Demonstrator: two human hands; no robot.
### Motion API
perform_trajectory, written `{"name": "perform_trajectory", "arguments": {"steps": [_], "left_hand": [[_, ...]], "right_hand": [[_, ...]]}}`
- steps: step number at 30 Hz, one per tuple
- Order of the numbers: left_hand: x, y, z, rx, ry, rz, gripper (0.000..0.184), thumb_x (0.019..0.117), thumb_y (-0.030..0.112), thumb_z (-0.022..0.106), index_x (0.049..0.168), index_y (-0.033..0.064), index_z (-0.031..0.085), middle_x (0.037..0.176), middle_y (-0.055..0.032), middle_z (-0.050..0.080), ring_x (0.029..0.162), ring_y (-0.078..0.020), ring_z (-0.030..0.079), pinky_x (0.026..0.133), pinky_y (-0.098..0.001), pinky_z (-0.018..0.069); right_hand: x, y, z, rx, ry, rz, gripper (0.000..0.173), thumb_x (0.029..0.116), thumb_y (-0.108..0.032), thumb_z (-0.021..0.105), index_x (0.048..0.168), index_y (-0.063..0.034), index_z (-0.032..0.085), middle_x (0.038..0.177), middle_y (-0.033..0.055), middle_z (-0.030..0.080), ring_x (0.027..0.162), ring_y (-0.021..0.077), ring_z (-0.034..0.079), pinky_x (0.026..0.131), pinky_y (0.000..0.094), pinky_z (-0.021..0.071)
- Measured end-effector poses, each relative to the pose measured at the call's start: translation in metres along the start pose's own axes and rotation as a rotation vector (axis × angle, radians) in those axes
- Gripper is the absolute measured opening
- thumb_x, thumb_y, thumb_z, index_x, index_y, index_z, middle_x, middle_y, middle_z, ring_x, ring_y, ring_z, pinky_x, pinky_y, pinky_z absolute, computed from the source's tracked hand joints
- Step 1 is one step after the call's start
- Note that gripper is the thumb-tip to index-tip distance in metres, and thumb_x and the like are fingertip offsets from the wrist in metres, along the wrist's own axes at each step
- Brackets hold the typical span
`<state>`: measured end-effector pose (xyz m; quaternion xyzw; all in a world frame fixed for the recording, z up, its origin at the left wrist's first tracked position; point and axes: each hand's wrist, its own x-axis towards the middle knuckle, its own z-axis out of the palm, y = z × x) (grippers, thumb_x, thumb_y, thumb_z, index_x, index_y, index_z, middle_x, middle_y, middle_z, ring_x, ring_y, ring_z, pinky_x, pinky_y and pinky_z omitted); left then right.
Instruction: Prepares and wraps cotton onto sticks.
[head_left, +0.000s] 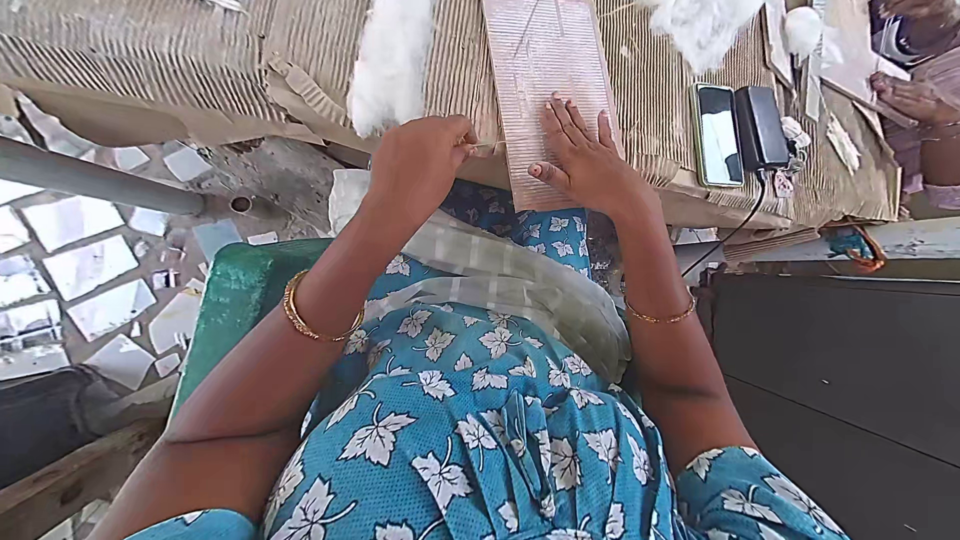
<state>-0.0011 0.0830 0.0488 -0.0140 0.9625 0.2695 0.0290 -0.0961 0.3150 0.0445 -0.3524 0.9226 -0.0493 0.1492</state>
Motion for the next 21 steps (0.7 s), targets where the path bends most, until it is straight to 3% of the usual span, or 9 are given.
{"name": "perform_trajectory", "arguments": {"steps": [5,10,13,16,21], "left_hand": [[-0.023,-0.021,0.001,-0.127,0.002,0.039,0.023,0.1083,0.022,0.055,0.115,0.0077,0.073,0.104,-0.0185,0.073,0.098,-0.0399,0.070,0.085,-0.0654,0.0511],[-0.037,-0.040,0.008,-0.259,0.096,0.111,0.021,0.1062,0.018,0.058,0.113,0.0078,0.075,0.109,-0.0133,0.073,0.097,-0.0276,0.070,0.087,-0.0529,0.0528],[-0.035,-0.044,0.012,-0.270,0.133,0.104,0.023,0.1067,0.020,0.057,0.115,0.0080,0.075,0.112,-0.0149,0.073,0.101,-0.0284,0.070,0.090,-0.0529,0.0526],[-0.031,-0.036,0.010,-0.248,0.169,0.075,0.025,0.1073,0.021,0.056,0.118,0.0076,0.075,0.112,-0.0190,0.072,0.106,-0.0357,0.068,0.092,-0.0578,0.0504],[-0.027,-0.030,0.010,-0.173,0.245,0.063,0.028,0.1084,0.020,0.052,0.117,0.0051,0.074,0.111,-0.0202,0.072,0.103,-0.0379,0.070,0.088,-0.0580,0.0524]], "right_hand": [[-0.041,-0.001,0.011,-0.028,0.020,-0.006,0.101,0.0965,-0.078,0.024,0.165,-0.0047,0.014,0.172,0.0134,0.013,0.160,0.0296,0.010,0.123,0.0670,-0.0017],[-0.077,-0.009,0.004,0.042,0.007,-0.002,0.094,0.1003,-0.072,0.025,0.164,-0.0034,0.019,0.172,0.0132,0.017,0.159,0.0332,0.012,0.122,0.0676,0.0000],[-0.066,0.003,-0.005,0.068,0.024,-0.030,0.102,0.0957,-0.079,0.016,0.164,-0.0032,0.016,0.171,0.0144,0.016,0.159,0.0320,0.009,0.122,0.0680,-0.0025],[-0.040,0.003,-0.020,0.061,0.042,-0.022,0.101,0.0967,-0.078,0.018,0.165,-0.0034,0.014,0.172,0.0142,0.014,0.160,0.0310,0.007,0.122,0.0688,-0.0027],[0.002,-0.001,-0.013,0.010,-0.023,-0.001,0.096,0.1002,-0.073,0.022,0.164,-0.0016,0.011,0.172,0.0158,0.010,0.160,0.0303,0.006,0.121,0.0683,-0.0065]]}}
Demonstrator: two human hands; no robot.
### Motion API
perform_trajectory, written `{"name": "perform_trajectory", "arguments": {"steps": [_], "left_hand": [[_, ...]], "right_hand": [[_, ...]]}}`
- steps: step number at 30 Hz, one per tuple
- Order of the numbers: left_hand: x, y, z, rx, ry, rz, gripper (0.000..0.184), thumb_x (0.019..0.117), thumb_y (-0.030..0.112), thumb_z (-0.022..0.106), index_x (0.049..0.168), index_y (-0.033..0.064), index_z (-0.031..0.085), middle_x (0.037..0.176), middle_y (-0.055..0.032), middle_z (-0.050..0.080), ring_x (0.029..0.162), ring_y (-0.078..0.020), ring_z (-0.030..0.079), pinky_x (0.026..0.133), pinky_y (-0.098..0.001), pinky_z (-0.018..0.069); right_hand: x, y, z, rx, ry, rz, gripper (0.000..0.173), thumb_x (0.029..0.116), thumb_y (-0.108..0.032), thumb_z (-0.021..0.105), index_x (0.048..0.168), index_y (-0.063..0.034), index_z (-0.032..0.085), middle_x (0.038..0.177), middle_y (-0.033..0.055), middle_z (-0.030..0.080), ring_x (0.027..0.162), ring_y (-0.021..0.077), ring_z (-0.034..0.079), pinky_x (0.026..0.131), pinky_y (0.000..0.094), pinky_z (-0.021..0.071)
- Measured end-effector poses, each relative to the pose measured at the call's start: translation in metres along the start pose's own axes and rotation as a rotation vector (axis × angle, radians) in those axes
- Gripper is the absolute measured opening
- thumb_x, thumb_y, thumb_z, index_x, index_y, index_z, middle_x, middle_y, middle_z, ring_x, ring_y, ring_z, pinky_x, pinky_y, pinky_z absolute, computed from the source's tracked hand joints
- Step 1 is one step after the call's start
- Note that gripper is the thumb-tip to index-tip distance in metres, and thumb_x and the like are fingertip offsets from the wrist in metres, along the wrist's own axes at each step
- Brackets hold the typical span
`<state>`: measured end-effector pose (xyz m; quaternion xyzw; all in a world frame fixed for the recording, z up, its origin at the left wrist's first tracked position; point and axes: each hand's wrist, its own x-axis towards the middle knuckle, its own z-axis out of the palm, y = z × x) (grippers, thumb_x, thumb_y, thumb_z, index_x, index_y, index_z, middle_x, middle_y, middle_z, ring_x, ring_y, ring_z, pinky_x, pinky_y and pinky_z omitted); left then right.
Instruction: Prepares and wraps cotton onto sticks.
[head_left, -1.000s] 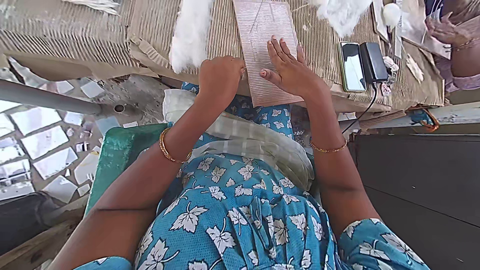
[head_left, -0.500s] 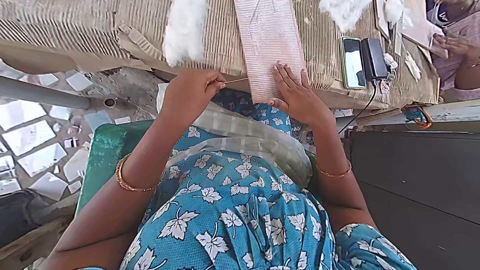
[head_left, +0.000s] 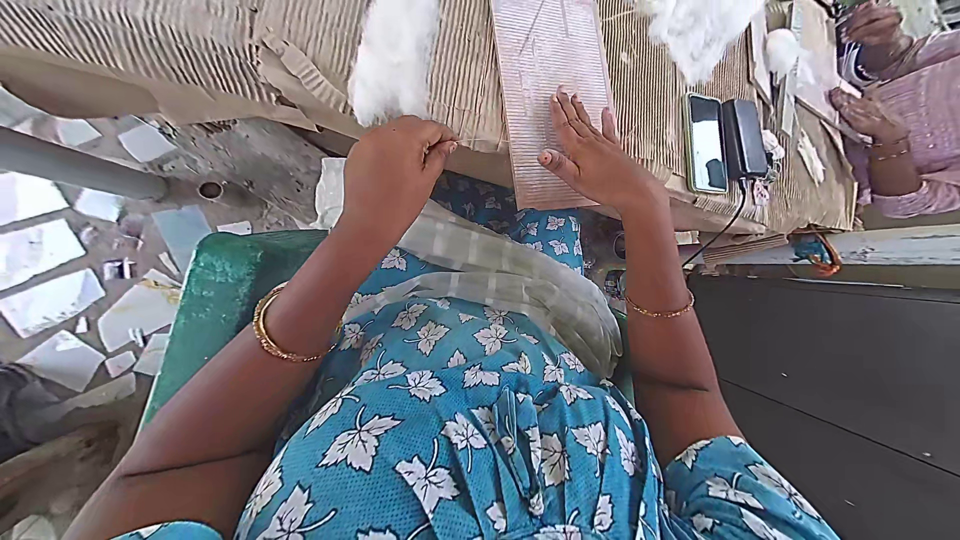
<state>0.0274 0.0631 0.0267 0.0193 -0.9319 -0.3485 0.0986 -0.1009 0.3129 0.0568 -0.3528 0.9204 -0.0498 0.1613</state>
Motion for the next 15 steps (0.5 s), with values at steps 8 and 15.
{"name": "perform_trajectory", "arguments": {"steps": [8,15], "left_hand": [[-0.015,-0.003,0.009,0.045,-0.112,0.014,0.025,0.1072,0.023,0.056,0.116,0.0055,0.072,0.106,-0.0194,0.074,0.099,-0.0399,0.071,0.084,-0.0621,0.0522],[0.003,0.031,-0.006,0.400,-0.400,-0.032,0.029,0.1092,0.026,0.052,0.120,0.0080,0.073,0.112,-0.0188,0.073,0.117,-0.0457,0.062,0.110,-0.0786,0.0193]], "right_hand": [[-0.030,-0.002,0.031,-0.032,0.091,-0.038,0.101,0.0969,-0.077,0.027,0.165,-0.0033,0.012,0.173,0.0144,0.010,0.160,0.0315,0.005,0.122,0.0675,-0.0047],[-0.035,-0.011,0.027,-0.082,0.074,0.003,0.104,0.0944,-0.081,0.021,0.165,-0.0043,0.012,0.173,0.0131,0.011,0.160,0.0316,0.006,0.121,0.0693,-0.0058]]}}
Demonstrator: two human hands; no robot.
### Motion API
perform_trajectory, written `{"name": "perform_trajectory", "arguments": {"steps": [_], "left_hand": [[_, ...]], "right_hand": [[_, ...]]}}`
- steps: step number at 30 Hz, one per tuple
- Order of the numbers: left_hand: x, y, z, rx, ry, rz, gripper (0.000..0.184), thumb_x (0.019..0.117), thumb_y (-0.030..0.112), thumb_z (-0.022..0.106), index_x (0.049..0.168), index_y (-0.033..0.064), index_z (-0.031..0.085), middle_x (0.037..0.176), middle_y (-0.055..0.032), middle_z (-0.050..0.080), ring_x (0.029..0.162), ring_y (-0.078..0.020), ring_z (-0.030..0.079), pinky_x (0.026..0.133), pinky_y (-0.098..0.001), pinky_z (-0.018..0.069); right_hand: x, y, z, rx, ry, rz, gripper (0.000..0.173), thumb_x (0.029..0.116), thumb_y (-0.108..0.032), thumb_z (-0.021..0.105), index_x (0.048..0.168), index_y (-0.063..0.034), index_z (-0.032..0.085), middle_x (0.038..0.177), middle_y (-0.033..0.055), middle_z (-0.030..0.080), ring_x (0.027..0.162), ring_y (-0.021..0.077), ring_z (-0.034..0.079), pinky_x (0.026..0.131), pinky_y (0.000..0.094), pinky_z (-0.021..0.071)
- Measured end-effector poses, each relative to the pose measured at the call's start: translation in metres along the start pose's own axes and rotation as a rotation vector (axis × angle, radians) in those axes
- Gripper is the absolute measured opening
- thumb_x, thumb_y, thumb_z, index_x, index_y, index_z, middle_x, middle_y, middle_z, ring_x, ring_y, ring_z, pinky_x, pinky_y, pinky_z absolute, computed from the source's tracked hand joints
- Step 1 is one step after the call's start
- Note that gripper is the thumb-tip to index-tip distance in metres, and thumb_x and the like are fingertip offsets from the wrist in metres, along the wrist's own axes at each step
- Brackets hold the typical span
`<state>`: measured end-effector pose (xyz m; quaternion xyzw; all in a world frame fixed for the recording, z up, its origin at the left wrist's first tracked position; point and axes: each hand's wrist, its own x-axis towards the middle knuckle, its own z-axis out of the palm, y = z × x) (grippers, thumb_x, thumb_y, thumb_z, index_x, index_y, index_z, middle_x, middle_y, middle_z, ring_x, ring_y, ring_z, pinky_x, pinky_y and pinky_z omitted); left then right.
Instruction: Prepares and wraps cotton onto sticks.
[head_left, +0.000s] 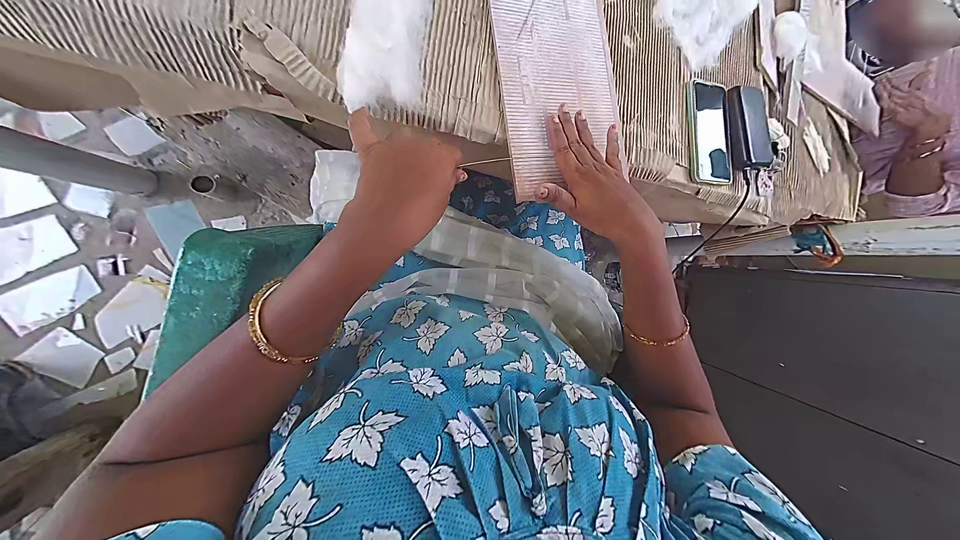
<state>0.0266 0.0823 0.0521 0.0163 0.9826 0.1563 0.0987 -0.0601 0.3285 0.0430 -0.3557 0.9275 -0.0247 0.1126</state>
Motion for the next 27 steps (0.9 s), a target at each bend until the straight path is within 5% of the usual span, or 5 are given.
{"name": "perform_trajectory", "arguments": {"steps": [3,8,12,20,27], "left_hand": [[-0.005,-0.006,-0.012,0.063,-0.002,0.007,0.037,0.1047,0.035,0.061,0.130,0.0102,0.069,0.124,-0.0200,0.068,0.134,-0.0536,0.047,0.108,-0.0878,0.0026],[-0.004,0.007,-0.013,0.079,0.001,0.077,0.041,0.1073,0.032,0.056,0.133,0.0015,0.064,0.123,-0.0262,0.066,0.123,-0.0500,0.057,0.108,-0.0728,0.0298],[0.018,0.030,0.000,0.016,-0.073,0.073,0.029,0.1123,0.018,0.041,0.120,-0.0019,0.061,0.106,-0.0256,0.067,0.103,-0.0462,0.067,0.082,-0.0607,0.0499],[0.034,0.024,0.014,-0.114,0.233,0.088,0.030,0.1120,0.018,0.041,0.110,-0.0050,0.061,0.100,-0.0281,0.065,0.092,-0.0487,0.068,0.074,-0.0604,0.0499],[0.042,0.024,0.021,-0.118,0.248,0.051,0.031,0.1116,0.020,0.042,0.109,-0.0025,0.063,0.099,-0.0267,0.067,0.092,-0.0472,0.069,0.072,-0.0616,0.0505]], "right_hand": [[0.002,0.001,-0.001,0.004,-0.005,0.002,0.105,0.0939,-0.081,0.022,0.165,-0.0046,0.012,0.173,0.0132,0.011,0.160,0.0320,0.005,0.121,0.0691,-0.0063],[-0.014,-0.013,-0.008,0.025,0.046,-0.014,0.094,0.1012,-0.069,0.028,0.164,-0.0013,0.012,0.173,0.0139,0.011,0.159,0.0357,0.008,0.122,0.0685,-0.0009],[0.000,-0.005,-0.004,0.024,0.009,-0.024,0.100,0.0974,-0.076,0.024,0.164,-0.0020,0.013,0.172,0.0135,0.012,0.159,0.0337,0.007,0.121,0.0685,-0.0034],[0.030,0.027,-0.038,0.304,0.163,-0.059,0.091,0.1021,-0.068,0.014,0.164,-0.0021,0.010,0.173,0.0133,0.007,0.160,0.0298,0.001,0.121,0.0697,-0.0059],[0.112,0.023,-0.038,0.220,0.032,0.091,0.085,0.1047,-0.064,0.016,0.165,-0.0068,0.004,0.174,0.0099,0.000,0.160,0.0265,-0.005,0.119,0.0695,-0.0133]]}}
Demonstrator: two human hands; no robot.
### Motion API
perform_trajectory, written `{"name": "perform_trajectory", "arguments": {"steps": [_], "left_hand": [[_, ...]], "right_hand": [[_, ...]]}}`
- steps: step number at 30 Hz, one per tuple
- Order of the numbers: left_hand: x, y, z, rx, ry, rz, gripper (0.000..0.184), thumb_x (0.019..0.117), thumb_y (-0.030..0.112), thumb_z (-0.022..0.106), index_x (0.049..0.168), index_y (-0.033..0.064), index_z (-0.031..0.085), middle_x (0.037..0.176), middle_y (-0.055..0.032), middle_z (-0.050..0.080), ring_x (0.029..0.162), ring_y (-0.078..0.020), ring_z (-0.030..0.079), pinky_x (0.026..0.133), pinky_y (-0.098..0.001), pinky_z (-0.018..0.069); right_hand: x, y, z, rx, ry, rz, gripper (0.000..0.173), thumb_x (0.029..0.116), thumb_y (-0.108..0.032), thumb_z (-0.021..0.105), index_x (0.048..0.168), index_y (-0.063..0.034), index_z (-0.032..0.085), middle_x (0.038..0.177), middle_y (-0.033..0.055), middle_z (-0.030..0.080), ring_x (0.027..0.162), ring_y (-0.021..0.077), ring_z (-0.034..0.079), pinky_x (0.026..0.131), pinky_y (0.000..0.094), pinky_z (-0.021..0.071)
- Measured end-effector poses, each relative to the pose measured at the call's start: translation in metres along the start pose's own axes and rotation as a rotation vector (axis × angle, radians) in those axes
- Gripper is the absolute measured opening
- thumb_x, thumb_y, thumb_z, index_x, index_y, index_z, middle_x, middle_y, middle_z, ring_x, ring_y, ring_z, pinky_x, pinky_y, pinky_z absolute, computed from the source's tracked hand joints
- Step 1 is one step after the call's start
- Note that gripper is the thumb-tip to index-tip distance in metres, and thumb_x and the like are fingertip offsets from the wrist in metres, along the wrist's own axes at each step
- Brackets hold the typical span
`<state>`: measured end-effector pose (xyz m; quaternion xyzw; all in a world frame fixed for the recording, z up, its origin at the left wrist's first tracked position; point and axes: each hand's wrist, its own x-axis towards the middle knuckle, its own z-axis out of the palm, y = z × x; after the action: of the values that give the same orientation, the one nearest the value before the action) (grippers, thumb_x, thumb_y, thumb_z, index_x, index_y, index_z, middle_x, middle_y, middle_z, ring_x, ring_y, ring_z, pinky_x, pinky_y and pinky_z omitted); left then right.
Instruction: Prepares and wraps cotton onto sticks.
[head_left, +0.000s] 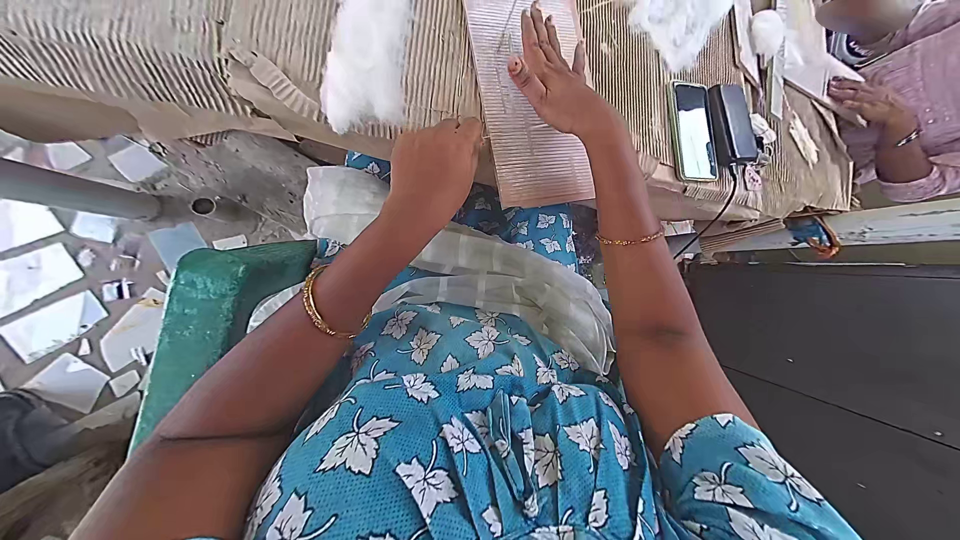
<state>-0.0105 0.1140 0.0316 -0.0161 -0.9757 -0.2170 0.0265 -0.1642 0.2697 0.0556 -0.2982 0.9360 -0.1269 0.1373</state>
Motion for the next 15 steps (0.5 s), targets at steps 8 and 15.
{"name": "perform_trajectory", "arguments": {"steps": [8,15], "left_hand": [[-0.008,0.007,-0.005,-0.021,-0.154,-0.040,0.035,0.1129,0.024,0.041,0.110,-0.0028,0.063,0.102,-0.0269,0.067,0.097,-0.0471,0.068,0.075,-0.0609,0.0504],[-0.018,0.011,-0.002,-0.066,-0.186,0.003,0.032,0.1124,0.023,0.042,0.108,-0.0011,0.064,0.096,-0.0249,0.068,0.092,-0.0455,0.069,0.073,-0.0600,0.0519]], "right_hand": [[-0.010,0.002,0.030,-0.197,0.115,-0.038,0.093,0.1008,-0.072,0.016,0.166,-0.0068,0.004,0.173,0.0117,0.001,0.160,0.0302,-0.004,0.115,0.0752,-0.0137],[-0.054,0.007,0.036,-0.205,0.100,-0.059,0.095,0.1000,-0.073,0.018,0.165,-0.0050,0.004,0.173,0.0116,0.002,0.160,0.0308,-0.004,0.115,0.0753,-0.0129]]}}
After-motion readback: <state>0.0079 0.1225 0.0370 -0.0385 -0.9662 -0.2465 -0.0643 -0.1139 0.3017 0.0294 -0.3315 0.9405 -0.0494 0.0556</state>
